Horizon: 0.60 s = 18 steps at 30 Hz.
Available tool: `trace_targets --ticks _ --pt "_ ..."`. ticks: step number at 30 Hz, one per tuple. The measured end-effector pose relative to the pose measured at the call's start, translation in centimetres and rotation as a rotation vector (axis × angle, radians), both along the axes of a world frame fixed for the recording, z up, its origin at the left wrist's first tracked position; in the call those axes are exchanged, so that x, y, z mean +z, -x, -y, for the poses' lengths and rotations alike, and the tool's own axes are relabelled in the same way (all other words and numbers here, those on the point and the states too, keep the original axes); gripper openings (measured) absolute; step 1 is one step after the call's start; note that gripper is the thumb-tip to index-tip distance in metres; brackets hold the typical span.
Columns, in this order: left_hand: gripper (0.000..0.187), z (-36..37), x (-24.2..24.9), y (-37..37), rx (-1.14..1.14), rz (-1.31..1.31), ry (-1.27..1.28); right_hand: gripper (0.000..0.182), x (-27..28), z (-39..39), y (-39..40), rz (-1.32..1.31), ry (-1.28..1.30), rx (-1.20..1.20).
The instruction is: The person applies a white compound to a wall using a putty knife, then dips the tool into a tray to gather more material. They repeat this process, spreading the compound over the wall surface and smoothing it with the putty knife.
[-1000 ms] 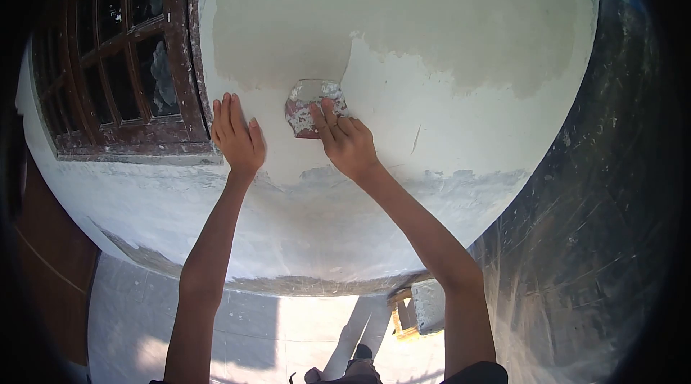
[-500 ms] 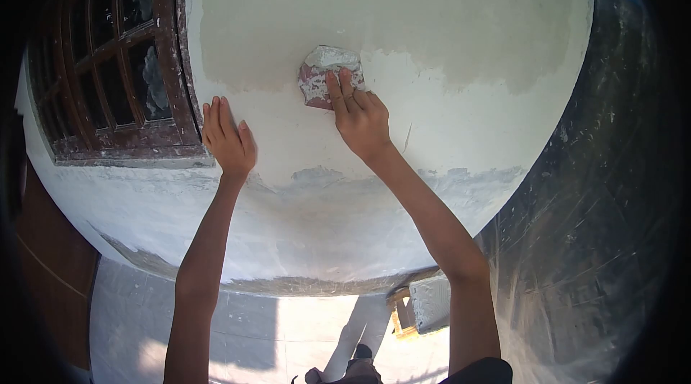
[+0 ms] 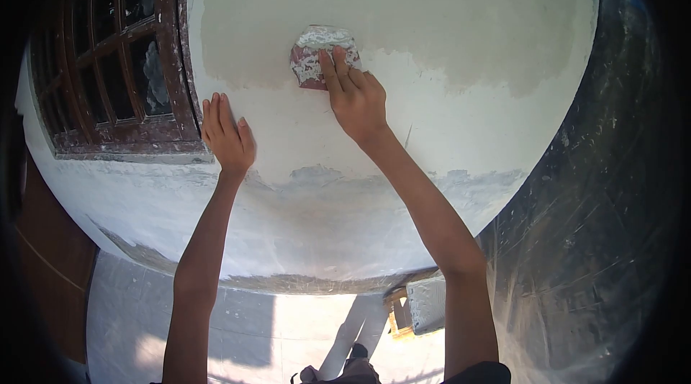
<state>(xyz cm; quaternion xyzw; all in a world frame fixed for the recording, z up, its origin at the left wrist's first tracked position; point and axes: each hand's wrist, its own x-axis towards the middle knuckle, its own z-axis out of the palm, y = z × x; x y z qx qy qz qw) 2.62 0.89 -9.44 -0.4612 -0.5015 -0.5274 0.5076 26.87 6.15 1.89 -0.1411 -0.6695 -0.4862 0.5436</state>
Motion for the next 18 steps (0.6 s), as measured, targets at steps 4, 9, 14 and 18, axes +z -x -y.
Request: trace_targets --ticks 4,9,14,18 --pt "0.051 0.2 -0.1 -0.1 0.011 0.007 0.013 0.054 -7.1 1.1 -0.5 0.111 0.141 0.058" --pt "0.051 -0.1 -0.1 -0.1 0.015 0.001 -0.002 0.051 -0.8 6.5 -1.7 -0.008 0.175 0.160" --pt "0.052 -0.1 -0.4 -0.1 0.008 0.008 0.001 0.048 3.9 3.5 -0.1 -0.133 -0.013 0.050" --pt "0.053 -0.1 -0.1 0.0 0.012 0.002 0.007 0.047 -2.1 0.8 1.4 0.006 0.034 0.006"
